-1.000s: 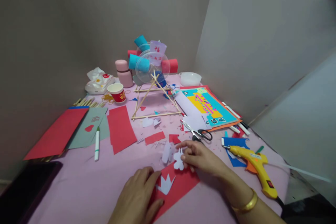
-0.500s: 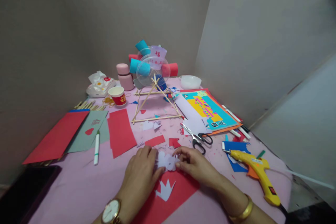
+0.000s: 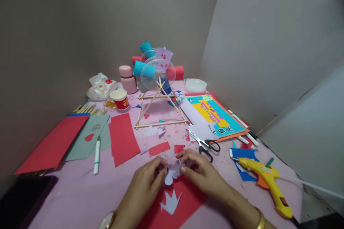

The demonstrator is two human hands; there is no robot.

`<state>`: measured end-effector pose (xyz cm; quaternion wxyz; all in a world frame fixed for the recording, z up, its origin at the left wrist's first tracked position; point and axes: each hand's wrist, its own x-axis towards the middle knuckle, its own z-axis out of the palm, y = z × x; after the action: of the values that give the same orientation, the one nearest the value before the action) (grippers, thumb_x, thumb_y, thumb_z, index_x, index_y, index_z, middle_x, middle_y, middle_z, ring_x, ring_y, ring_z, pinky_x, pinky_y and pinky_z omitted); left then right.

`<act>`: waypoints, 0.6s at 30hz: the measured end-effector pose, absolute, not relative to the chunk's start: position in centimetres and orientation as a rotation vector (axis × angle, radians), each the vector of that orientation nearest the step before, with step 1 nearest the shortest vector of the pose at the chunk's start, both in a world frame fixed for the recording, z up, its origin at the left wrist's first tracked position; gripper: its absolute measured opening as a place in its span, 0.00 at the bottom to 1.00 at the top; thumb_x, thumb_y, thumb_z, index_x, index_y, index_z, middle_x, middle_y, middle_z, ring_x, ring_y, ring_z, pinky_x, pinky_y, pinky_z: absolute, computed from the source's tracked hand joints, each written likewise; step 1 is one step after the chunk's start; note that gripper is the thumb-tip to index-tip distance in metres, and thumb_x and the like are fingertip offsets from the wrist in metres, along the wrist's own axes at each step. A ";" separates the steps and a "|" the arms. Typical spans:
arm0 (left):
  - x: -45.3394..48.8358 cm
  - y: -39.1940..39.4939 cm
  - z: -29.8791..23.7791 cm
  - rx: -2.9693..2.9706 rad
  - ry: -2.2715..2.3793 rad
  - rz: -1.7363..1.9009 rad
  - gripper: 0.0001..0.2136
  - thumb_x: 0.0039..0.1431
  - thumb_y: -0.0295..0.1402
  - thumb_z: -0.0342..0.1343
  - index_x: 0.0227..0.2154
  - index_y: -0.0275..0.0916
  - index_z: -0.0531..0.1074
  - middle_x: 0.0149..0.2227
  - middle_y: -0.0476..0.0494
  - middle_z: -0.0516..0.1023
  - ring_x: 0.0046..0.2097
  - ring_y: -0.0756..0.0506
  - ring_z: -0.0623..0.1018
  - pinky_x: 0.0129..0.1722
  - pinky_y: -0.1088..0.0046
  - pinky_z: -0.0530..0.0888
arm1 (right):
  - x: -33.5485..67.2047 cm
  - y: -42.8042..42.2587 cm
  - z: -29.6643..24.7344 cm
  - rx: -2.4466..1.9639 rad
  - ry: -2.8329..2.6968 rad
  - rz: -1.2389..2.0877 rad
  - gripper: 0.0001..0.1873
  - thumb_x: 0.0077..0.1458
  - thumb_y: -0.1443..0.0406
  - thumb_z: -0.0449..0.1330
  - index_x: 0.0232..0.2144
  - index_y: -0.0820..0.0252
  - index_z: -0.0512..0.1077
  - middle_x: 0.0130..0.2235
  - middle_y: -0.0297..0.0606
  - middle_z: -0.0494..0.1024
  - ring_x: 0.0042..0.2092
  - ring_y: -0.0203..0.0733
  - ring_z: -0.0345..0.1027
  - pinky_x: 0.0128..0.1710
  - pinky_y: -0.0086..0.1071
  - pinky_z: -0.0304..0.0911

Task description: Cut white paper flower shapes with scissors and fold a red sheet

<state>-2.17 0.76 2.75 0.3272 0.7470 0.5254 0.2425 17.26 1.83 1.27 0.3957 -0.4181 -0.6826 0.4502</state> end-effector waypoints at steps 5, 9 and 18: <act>-1.8 0.9 2.6 1.838 1.241 0.680 0.09 0.62 0.34 0.45 0.39 0.42 0.69 0.35 0.48 0.76 0.36 0.46 0.75 0.37 0.73 0.69 | 16.4 1.6 0.5 -1.067 -1.638 1.310 0.01 0.53 0.69 0.58 0.30 0.60 0.67 0.26 0.29 0.68 0.28 0.35 0.62 0.29 0.28 0.57; -3.1 0.8 2.2 1.761 1.282 0.800 0.13 0.62 0.38 0.47 0.48 0.44 0.64 0.40 0.47 0.75 0.39 0.46 0.75 0.40 0.71 0.71 | 16.7 1.8 0.0 -1.012 -1.384 1.504 0.09 0.50 0.67 0.60 0.36 0.59 0.65 0.24 0.26 0.67 0.26 0.33 0.62 0.28 0.27 0.56; -7.1 -4.6 -3.0 2.637 1.383 0.757 0.29 0.54 0.51 0.54 0.57 0.48 0.57 0.51 0.45 0.73 0.49 0.42 0.74 0.45 0.68 0.73 | 17.8 -0.8 -1.1 -1.167 -1.237 1.651 0.14 0.49 0.68 0.57 0.41 0.60 0.63 0.23 0.25 0.68 0.23 0.33 0.66 0.24 0.26 0.58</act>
<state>-7.05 -4.61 -3.03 0.0345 0.8577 0.4500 0.2463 17.77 -0.78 -1.09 0.3762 -0.4561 -0.4835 0.6456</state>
